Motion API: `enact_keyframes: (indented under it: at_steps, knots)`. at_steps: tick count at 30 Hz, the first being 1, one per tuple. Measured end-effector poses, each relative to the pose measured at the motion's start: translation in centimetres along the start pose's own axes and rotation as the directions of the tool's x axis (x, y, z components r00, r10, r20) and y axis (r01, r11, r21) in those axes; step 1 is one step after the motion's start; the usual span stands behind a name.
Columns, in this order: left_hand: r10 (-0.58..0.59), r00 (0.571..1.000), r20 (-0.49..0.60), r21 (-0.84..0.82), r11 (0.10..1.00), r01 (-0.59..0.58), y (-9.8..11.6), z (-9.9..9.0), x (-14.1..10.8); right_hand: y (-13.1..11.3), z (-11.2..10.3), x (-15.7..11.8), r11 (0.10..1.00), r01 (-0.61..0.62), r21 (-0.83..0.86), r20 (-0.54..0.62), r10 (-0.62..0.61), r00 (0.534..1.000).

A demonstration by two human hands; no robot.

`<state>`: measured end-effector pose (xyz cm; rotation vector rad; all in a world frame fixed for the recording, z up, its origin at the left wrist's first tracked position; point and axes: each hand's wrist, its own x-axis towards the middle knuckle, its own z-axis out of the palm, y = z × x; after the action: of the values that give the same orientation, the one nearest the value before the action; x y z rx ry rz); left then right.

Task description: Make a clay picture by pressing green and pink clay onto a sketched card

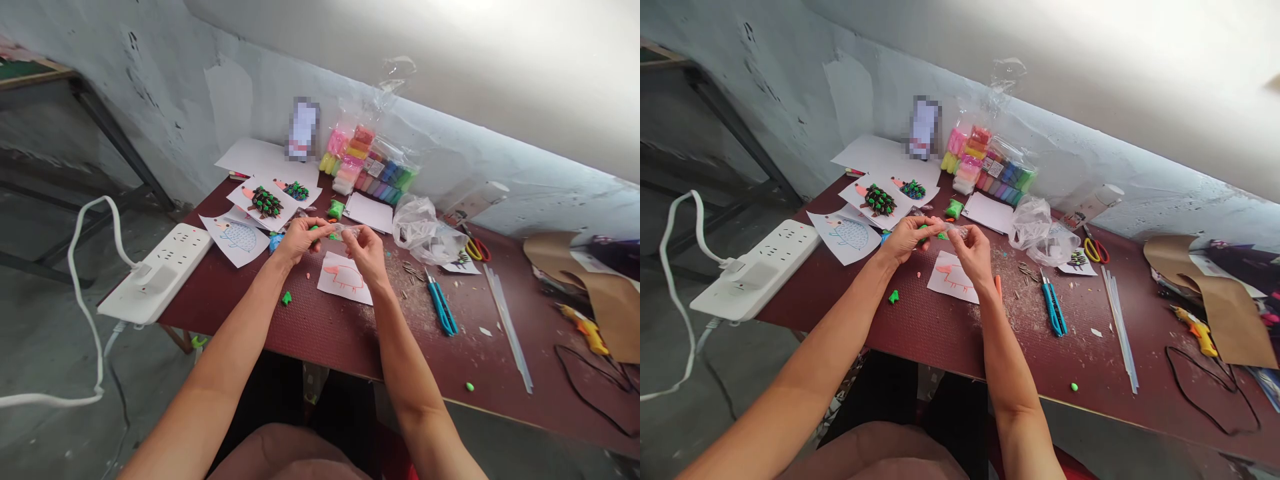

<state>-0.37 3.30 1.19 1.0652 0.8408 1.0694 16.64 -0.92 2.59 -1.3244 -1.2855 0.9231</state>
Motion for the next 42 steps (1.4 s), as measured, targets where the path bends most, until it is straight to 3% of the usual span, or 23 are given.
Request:
enact_keyframes:
  at_steps: [9,22,25,29,33,37,42]
  knots:
    - [0.009,1.000,0.003,-0.042,0.999,-0.009,-0.3,0.4,0.0,0.0,-0.2,0.0,0.996,0.088,0.000,-0.035,-0.088,0.995]
    - [-0.016,0.999,0.044,-0.257,0.966,0.027,0.1,0.7,-0.2,0.6,-0.1,0.4,0.967,-0.062,0.249,0.121,0.032,0.992]
    - [0.014,1.000,-0.016,-0.257,0.966,-0.017,0.2,0.6,-0.1,0.4,-0.2,0.3,0.955,-0.106,0.278,0.113,0.077,0.991]
    - [0.011,0.999,-0.034,-0.217,0.976,-0.018,0.4,0.5,-0.2,0.1,0.0,0.0,0.957,-0.145,0.252,0.141,0.112,0.984]
    - [-0.030,0.999,0.030,-0.182,0.983,0.035,0.5,0.7,-0.3,0.2,0.4,-0.1,0.978,-0.065,0.199,0.094,0.047,0.994]
    - [-0.031,1.000,0.005,-0.215,0.976,0.031,0.4,0.9,-0.2,0.7,1.0,-0.1,0.998,0.033,0.057,-0.022,-0.032,0.999]
    - [-0.039,0.998,0.041,-0.184,0.982,0.046,0.4,0.6,0.0,0.8,1.1,-0.2,0.998,0.058,0.009,0.005,-0.058,0.998]
